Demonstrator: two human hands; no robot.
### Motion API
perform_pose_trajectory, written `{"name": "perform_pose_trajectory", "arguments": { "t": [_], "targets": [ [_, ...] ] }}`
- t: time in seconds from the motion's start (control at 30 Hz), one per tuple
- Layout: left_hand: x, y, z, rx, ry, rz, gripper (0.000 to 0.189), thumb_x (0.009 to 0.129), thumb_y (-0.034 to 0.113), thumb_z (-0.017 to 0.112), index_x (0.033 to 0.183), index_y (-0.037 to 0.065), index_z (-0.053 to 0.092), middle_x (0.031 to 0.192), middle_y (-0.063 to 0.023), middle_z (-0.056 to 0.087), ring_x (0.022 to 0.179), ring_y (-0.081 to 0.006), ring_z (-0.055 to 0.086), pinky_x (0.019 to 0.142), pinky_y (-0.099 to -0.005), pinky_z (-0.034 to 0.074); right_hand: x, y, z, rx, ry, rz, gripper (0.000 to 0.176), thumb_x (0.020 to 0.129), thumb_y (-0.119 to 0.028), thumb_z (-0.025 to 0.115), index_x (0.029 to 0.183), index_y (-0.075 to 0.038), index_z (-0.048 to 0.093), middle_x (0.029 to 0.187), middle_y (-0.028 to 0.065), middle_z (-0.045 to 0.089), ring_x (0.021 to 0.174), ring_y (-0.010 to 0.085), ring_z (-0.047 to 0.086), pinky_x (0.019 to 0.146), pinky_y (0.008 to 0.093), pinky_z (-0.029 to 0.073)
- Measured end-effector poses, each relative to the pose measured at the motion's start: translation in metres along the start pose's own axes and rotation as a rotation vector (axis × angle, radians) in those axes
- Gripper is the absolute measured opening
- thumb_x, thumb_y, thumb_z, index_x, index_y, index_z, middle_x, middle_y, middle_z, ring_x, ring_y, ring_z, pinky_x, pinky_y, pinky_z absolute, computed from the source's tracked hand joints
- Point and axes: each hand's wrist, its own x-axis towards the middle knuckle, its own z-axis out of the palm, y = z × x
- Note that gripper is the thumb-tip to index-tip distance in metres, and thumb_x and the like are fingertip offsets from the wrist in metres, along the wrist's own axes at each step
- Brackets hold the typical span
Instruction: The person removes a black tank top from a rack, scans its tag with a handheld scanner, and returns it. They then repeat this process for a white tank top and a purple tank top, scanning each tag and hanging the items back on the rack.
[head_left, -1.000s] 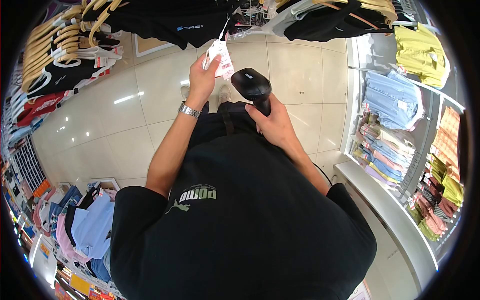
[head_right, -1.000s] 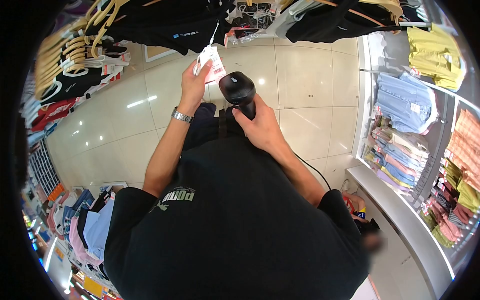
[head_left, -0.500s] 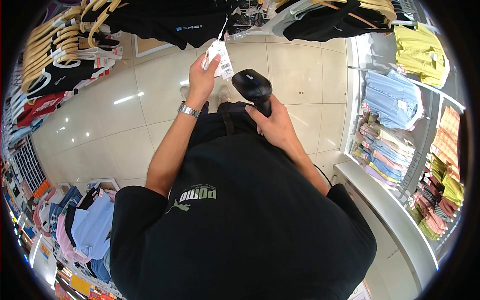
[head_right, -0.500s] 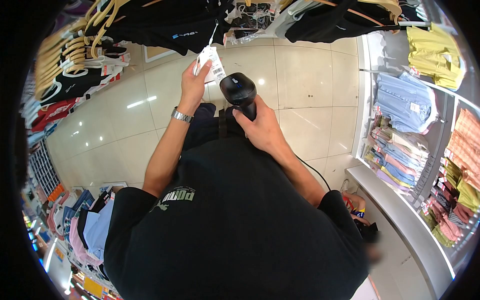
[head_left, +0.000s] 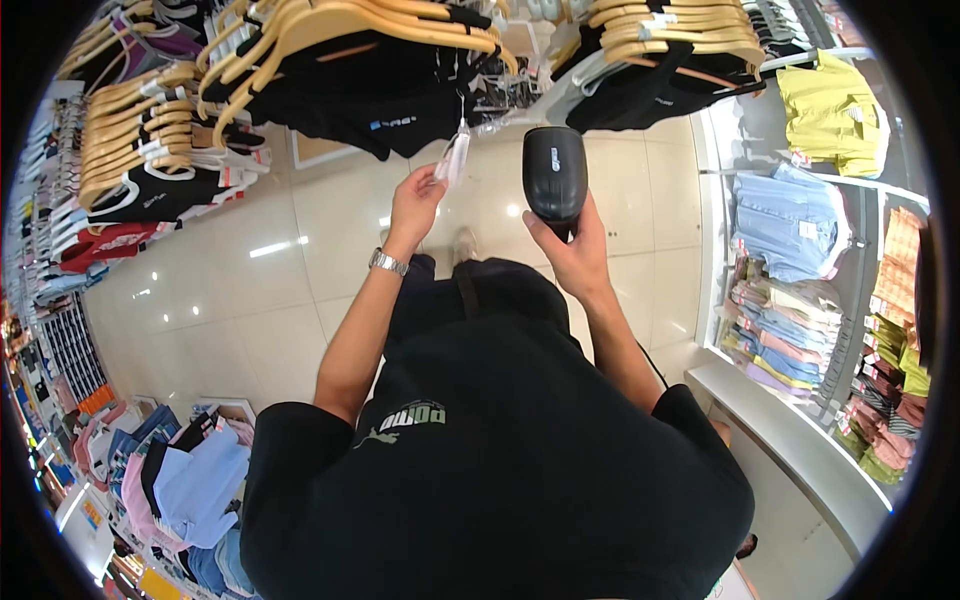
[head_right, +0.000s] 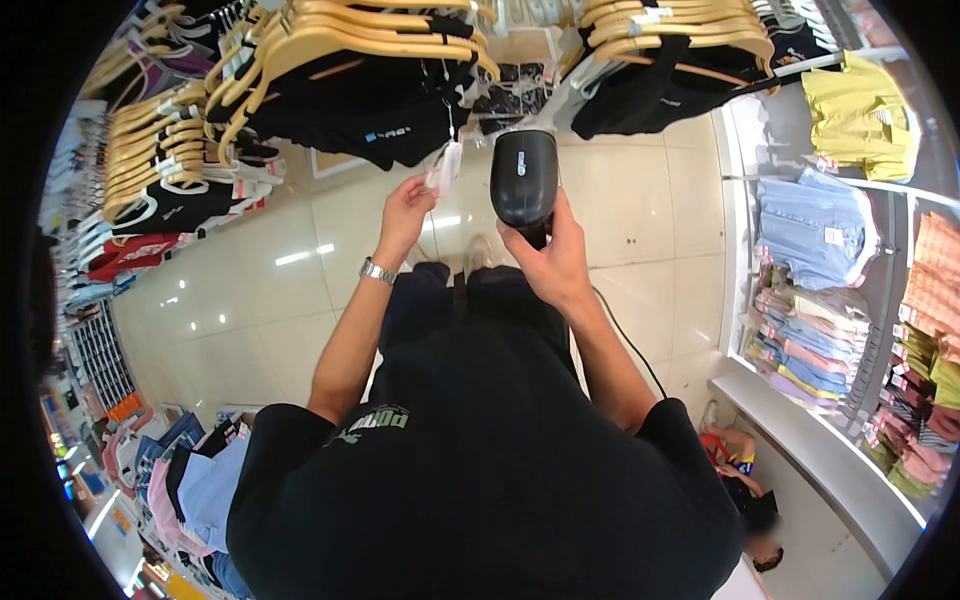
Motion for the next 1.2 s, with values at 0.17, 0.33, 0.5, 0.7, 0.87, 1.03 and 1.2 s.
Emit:
{"name": "perform_pose_trajectory", "arguments": {
  "t": [0.17,0.33,0.5,0.7,0.87,1.03,1.2],
  "targets": [
    [0.000,0.045,-0.014,0.534,0.258,0.485,0.025,0.089,0.005,0.065,0.113,0.001,0.063,0.102,-0.0105,0.066,0.094,-0.0250,0.065,0.084,-0.0344,0.051,0.040,-0.004,-0.003,-0.084,0.061,-0.208,0.022,0.082,-0.006,0.077,0.096,-0.002,0.060,0.081,0.0021,0.062,0.073,0.0105,0.056,0.070,0.0270,0.047],
    [0.000,0.148,-0.046,0.703,0.592,0.993,0.023,0.087,0.006,0.068,0.110,0.003,0.063,0.104,-0.0126,0.063,0.098,-0.0305,0.058,0.087,-0.0411,0.046,0.074,-0.027,0.005,-0.149,0.164,-0.395,0.019,0.083,-0.008,0.079,0.088,-0.001,0.063,0.076,0.0002,0.063,0.067,0.0089,0.054,0.063,0.0265,0.046],
    [0.019,0.217,-0.076,1.055,0.768,1.087,0.039,0.082,0.016,0.079,0.117,0.008,0.063,0.113,-0.0112,0.059,0.105,-0.0310,0.055,0.092,-0.0425,0.042,0.109,-0.040,0.019,-0.116,0.198,-0.487,0.022,0.083,-0.008,0.080,0.093,0.001,0.063,0.084,0.0026,0.067,0.073,0.0099,0.058,0.070,0.0267,0.048],
    [0.051,0.229,-0.108,0.963,0.629,1.162,0.043,0.077,0.005,0.079,0.117,0.010,0.066,0.109,-0.0087,0.063,0.097,-0.0289,0.062,0.083,-0.0399,0.049,0.136,-0.059,0.039,-0.162,0.181,-0.637,0.024,0.083,-0.006,0.079,0.099,0.002,0.064,0.091,0.0062,0.069,0.079,0.0130,0.063,0.075,0.0275,0.050],
    [0.052,0.236,-0.120,0.988,0.591,1.284,0.042,0.073,0.000,0.079,0.113,0.009,0.072,0.101,-0.0069,0.066,0.089,-0.0247,0.064,0.076,-0.0349,0.052,0.149,-0.071,0.046,-0.217,0.156,-0.667,0.028,0.082,-0.006,0.081,0.103,0.002,0.063,0.091,0.0071,0.069,0.080,0.0149,0.064,0.077,0.0300,0.051],
    [0.036,0.248,-0.111,0.851,0.514,1.342,0.047,0.068,-0.005,0.082,0.112,0.009,0.073,0.095,-0.0076,0.067,0.077,-0.0231,0.064,0.066,-0.0326,0.053,0.152,-0.106,0.059,-0.148,-0.024,-0.639,0.045,0.071,-0.010,0.085,0.109,0.000,0.063,0.106,0.0140,0.066,0.093,0.0277,0.066,0.083,0.0356,0.052],
    [0.017,0.256,-0.093,0.760,0.340,1.385,0.046,0.064,-0.007,0.081,0.108,0.005,0.073,0.091,-0.0077,0.066,0.075,-0.0240,0.063,0.061,-0.0332,0.052,0.151,-0.114,0.042,-0.346,-0.209,-0.654,0.050,0.069,-0.012,0.084,0.113,-0.002,0.062,0.101,0.0151,0.067,0.090,0.0338,0.066,0.081,0.0371,0.052]
  ]
}}
